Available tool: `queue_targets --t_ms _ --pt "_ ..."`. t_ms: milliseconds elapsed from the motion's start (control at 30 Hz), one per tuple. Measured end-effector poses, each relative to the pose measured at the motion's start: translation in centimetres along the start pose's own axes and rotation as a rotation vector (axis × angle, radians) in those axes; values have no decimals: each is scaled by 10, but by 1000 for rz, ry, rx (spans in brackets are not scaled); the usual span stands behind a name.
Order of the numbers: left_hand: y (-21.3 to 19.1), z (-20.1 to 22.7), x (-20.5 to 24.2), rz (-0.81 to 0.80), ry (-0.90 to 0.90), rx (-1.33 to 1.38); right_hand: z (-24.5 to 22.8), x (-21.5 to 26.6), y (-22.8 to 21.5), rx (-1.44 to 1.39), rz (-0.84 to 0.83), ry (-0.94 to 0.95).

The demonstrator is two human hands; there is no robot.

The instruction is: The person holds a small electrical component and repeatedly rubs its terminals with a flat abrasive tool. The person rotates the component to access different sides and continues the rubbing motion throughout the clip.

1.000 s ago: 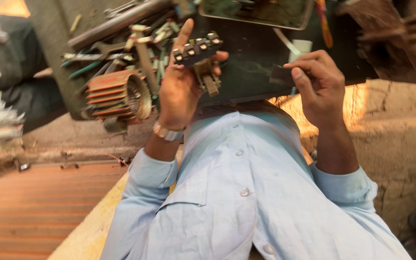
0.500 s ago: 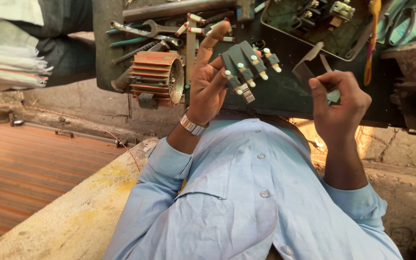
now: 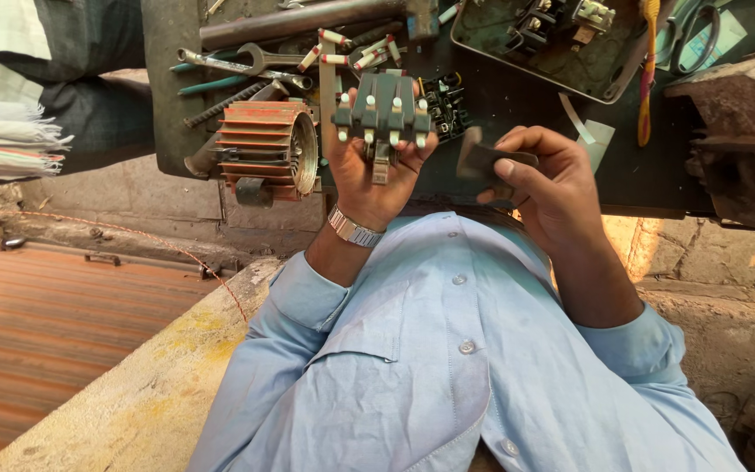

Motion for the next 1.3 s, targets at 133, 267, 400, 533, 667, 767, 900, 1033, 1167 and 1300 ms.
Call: queue_targets --t_ms 133,267,400,533,667,767,900,1033,1167,1300 --pt "23 -1 -3 -225 -97 62 4 -1 4 -83 -14 59" --pt "21 -1 -5 78 -70 85 8 0 1 -39 -45 7" --pt "28 2 -5 83 -1 42 12 1 4 -130 -197 -58" --pt "32 -3 -5 -138 -88 152 13 -2 2 -232 -201 -39" --pt "21 -3 -2 -178 -76 162 13 -4 0 -160 -80 -8" --pt "11 -2 -1 -74 -65 159 12 -4 1 -101 11 -51" --pt "16 2 -1 -71 -37 121 12 -3 2 -42 29 -68" --pt "32 0 -1 -184 -80 148 12 -1 3 -23 -10 -67" --pt "31 -2 -1 86 -74 118 9 -1 10 -20 -27 -106" --pt "52 -7 -1 -115 -82 120 3 -1 22 105 -11 -131"
Point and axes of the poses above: each hand's wrist, its own x-axis away from the middle knuckle, its own y-axis out of the palm, z = x × y, the point moved 5 cm from there along -x, towards the middle knuckle, and after that the axes turned 5 degrees about x, right-handed, at the moved point
